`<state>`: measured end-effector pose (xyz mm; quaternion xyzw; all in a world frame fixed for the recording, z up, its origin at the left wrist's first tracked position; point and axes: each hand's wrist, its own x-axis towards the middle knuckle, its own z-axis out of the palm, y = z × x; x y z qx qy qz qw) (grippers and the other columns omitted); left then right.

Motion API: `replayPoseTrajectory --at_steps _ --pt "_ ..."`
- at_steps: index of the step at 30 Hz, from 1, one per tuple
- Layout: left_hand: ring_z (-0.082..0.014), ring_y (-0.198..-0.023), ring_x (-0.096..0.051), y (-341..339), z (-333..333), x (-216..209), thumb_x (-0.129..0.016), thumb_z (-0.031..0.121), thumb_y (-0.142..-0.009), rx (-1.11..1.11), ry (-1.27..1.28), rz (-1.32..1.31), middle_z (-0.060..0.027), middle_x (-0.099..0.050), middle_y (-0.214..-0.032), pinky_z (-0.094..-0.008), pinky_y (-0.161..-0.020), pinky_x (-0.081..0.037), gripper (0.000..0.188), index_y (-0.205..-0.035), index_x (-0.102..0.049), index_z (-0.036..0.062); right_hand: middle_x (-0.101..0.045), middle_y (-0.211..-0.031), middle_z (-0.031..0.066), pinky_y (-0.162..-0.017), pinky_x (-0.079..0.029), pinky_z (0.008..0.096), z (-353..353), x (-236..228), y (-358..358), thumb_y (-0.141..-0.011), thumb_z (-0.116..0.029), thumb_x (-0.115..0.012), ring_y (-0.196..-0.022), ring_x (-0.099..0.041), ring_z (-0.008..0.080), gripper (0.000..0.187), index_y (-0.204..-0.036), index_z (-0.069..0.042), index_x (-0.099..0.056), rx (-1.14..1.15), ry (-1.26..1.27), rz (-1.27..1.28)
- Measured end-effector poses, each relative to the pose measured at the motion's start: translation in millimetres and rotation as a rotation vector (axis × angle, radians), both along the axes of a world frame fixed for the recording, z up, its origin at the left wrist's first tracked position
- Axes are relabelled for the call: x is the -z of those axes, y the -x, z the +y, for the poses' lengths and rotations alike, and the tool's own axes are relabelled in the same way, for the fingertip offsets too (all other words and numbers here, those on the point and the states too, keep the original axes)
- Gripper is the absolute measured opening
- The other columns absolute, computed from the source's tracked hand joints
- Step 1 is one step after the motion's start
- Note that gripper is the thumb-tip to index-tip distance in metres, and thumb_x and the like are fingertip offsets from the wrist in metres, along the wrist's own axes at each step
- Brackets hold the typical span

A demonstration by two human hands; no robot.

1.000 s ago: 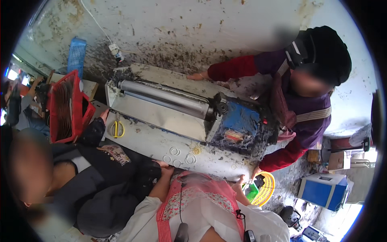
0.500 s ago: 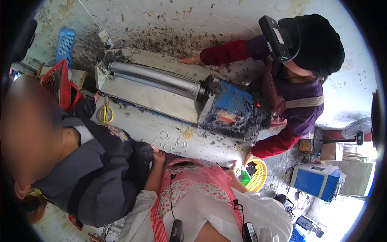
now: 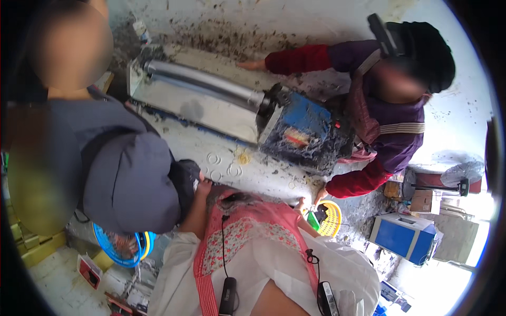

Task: Operating an industrial roller machine to process material pieces.

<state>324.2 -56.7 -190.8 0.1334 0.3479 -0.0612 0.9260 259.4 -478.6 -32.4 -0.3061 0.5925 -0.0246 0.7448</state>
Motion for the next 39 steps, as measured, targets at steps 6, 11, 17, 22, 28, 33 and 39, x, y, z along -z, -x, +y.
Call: replayPoseTrajectory --at_steps 6,11,17,22,28,33,39 --pt "-0.0257 -0.124 -0.041 52.0 18.2 29.2 -0.059 0.013 -0.085 0.397 -0.687 -0.170 -0.0105 -0.050 -0.127 -0.0372 -0.097 -0.040 0.037 -0.122 -0.055 0.0113 -0.055 -0.108 0.0151 -0.085 -0.045 0.0489 -12.6 -17.5 -13.2 -0.072 -0.060 -0.060 -0.097 -0.055 0.0352 0.063 -0.112 -0.011 -0.052 -0.204 0.065 0.024" --pt "-0.0186 -0.104 -0.053 94.6 5.6 42.0 -0.054 0.030 -0.088 0.386 -0.511 0.168 -0.0086 -0.056 -0.116 -0.0325 -0.087 -0.046 0.038 -0.119 -0.055 0.0073 -0.057 -0.104 0.0157 -0.083 -0.045 0.0474 -44.2 -37.3 -52.9 -0.074 -0.058 -0.060 -0.094 -0.056 0.0351 0.059 -0.109 -0.010 -0.054 -0.622 0.191 0.093" --pt "-0.0305 -0.086 -0.063 161.8 -78.5 -52.0 -0.057 0.032 -0.082 0.471 -1.063 0.398 -0.0167 -0.065 -0.095 -0.0416 -0.078 -0.049 0.031 -0.095 -0.063 0.0049 -0.058 -0.099 0.0165 -0.080 -0.046 0.0456 -54.5 -55.6 -104.2 -0.075 -0.054 -0.060 -0.091 -0.057 0.0349 0.055 -0.105 -0.009 -0.056 -1.186 0.385 0.149" --pt "-0.0359 -0.084 -0.062 198.0 -122.6 -107.8 -0.054 0.032 -0.082 0.244 -1.308 0.395 -0.0181 -0.064 -0.090 -0.0449 -0.076 -0.048 0.026 -0.093 -0.064 0.0106 -0.060 -0.096 0.0171 -0.078 -0.047 0.0441 -22.6 -62.4 -129.6 -0.077 -0.052 -0.059 -0.088 -0.058 0.0347 0.051 -0.102 -0.008 -0.058 -1.746 0.672 0.172" --pt "-0.0345 -0.077 -0.062 253.5 -143.6 -109.2 -0.058 0.026 -0.081 -0.020 -1.180 0.513 -0.0153 -0.065 -0.083 -0.0425 -0.071 -0.049 0.020 -0.088 -0.063 0.0085 -0.061 -0.091 0.0179 -0.076 -0.048 0.0423 13.5 -66.5 -112.5 -0.078 -0.049 -0.059 -0.085 -0.060 0.0345 0.047 -0.099 -0.007 -0.060 -2.392 1.098 0.250" --pt "-0.0333 -0.078 -0.061 301.1 -173.5 -100.0 -0.060 0.021 -0.081 -0.134 -1.182 0.596 -0.0142 -0.064 -0.083 -0.0417 -0.070 -0.048 0.016 -0.088 -0.062 0.0069 -0.063 -0.087 0.0186 -0.074 -0.049 0.0408 44.3 -49.2 -78.5 -0.080 -0.046 -0.059 -0.082 -0.061 0.0344 0.044 -0.096 -0.006 -0.062 -2.778 1.416 0.395" --pt "-0.0313 -0.078 -0.060 357.9 -192.1 -103.8 -0.063 0.018 -0.080 -0.136 -0.999 0.724 -0.0125 -0.062 -0.081 -0.0405 -0.068 -0.047 0.014 -0.085 -0.060 0.0057 -0.064 -0.083 0.0211 -0.070 -0.049 0.0421 76.4 -25.9 -55.0 -0.076 -0.054 -0.058 -0.080 -0.062 0.0355 0.053 -0.083 -0.002 -0.063 -2.800 1.903 0.079"
